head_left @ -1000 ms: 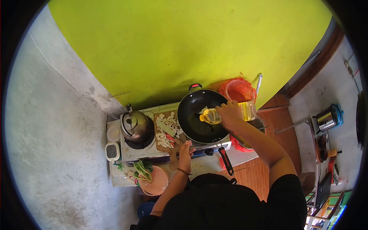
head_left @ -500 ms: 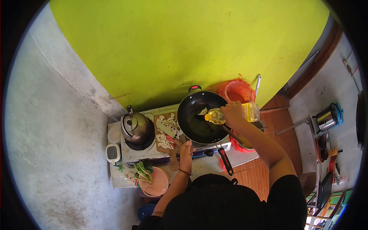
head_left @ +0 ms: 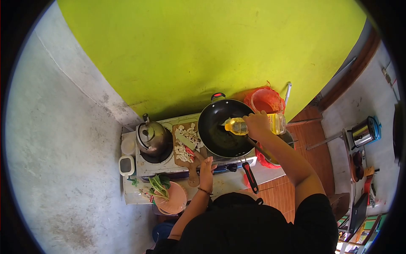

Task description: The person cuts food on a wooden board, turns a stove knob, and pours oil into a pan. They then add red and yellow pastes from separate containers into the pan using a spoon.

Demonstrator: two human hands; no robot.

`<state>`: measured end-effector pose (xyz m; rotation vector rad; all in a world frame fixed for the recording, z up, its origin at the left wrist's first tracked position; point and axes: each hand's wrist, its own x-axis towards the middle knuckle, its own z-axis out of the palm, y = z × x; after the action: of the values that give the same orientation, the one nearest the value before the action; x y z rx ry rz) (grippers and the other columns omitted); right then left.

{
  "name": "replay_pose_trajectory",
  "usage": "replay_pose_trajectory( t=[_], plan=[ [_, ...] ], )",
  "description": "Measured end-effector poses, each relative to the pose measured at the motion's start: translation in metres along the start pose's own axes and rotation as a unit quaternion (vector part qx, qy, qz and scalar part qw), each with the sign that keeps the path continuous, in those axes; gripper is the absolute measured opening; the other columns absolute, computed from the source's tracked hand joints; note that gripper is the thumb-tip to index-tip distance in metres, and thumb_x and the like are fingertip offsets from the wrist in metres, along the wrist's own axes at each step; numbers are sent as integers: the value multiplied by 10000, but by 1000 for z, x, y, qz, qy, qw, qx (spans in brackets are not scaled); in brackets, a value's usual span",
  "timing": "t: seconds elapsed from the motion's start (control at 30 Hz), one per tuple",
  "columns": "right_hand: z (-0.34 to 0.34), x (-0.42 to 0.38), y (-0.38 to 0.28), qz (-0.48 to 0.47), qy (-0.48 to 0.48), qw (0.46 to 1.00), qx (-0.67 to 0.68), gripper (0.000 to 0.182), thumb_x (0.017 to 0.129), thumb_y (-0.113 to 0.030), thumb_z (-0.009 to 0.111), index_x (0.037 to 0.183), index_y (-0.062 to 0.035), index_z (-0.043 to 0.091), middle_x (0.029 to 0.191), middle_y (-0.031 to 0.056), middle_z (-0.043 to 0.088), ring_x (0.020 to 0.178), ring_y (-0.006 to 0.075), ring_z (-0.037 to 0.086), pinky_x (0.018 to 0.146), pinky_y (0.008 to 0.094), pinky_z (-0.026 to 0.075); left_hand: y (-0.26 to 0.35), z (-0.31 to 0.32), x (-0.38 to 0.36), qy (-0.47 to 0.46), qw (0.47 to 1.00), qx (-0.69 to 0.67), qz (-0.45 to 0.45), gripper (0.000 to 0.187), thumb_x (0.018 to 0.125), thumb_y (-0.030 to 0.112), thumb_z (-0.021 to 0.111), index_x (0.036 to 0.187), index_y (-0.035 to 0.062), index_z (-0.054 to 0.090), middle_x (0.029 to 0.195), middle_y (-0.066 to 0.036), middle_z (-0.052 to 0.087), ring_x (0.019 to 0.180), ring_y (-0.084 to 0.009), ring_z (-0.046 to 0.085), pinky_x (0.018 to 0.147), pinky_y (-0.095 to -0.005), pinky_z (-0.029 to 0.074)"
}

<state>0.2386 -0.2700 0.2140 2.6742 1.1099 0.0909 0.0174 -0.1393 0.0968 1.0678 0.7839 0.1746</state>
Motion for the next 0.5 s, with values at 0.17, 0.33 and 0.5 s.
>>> replay_pose_trajectory(
  t=[0.17,0.33,0.5],
  plan=[
    [13,3,-5,-47,28,997,-46,188,752,-209,707,930,-145,701,905,40,683,930,230,633,859,392,405,-5,-3,3,-3,1000,26,2,496,995,487,457,1299,107,557,1285,-40,572,938,-108,601,837,-277,407],
    [24,21,-18,-91,48,988,-111,131,785,-197,666,897,-138,699,873,43,673,903,225,616,836,389,395,0,0,-2,2,1000,7,3,454,993,462,483,1246,96,566,1209,-5,563,913,-96,567,776,-245,385],
    [10,38,-26,-118,33,986,-110,129,762,-167,672,882,-118,678,860,58,659,899,230,608,823,374,405,2,-1,-2,9,1000,-7,0,447,987,456,500,1226,84,570,1183,5,560,903,-96,553,751,-234,374]
  ],
)
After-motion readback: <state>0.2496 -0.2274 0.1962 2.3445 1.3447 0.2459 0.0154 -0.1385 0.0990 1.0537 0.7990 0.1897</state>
